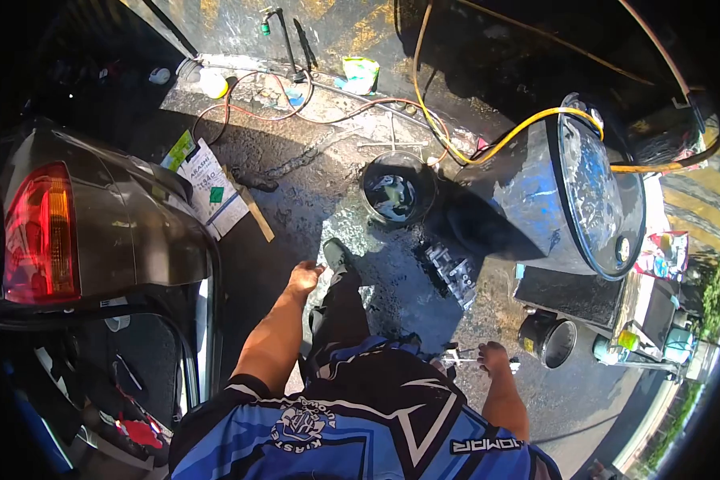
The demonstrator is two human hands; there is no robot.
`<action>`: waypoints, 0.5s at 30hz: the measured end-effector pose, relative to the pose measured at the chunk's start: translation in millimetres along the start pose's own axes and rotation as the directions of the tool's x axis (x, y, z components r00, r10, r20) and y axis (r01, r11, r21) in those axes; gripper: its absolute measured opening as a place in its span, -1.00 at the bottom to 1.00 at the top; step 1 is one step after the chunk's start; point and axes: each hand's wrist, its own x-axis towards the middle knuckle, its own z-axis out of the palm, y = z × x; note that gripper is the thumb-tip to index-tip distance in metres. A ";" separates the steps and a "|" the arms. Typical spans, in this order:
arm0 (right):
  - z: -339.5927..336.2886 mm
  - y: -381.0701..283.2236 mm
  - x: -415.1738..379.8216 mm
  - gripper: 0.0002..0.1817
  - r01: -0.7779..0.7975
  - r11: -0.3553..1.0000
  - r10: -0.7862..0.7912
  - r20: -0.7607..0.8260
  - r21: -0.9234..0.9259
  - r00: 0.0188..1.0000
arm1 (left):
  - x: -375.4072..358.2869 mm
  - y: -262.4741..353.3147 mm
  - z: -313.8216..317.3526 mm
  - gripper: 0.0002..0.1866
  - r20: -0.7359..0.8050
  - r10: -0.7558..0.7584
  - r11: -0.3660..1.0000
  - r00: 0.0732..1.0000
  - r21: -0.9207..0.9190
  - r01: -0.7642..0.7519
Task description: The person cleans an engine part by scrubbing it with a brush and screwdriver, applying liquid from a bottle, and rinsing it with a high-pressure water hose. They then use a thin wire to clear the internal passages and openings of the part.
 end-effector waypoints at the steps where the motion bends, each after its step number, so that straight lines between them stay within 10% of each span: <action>1: 13.5 -32.1 -0.7 -0.45 0.028 1.000 -0.028 -0.042 -0.001 0.999 | 9.7 7.5 -17.2 -0.27 -0.002 -0.032 0.998 0.999 0.050 0.032; 15: 155.7 -352.7 2.8 -0.51 0.210 0.953 -0.167 0.197 -0.219 0.966 | 123.2 134.2 -232.8 -0.26 -0.155 0.148 0.945 0.977 -0.269 -0.186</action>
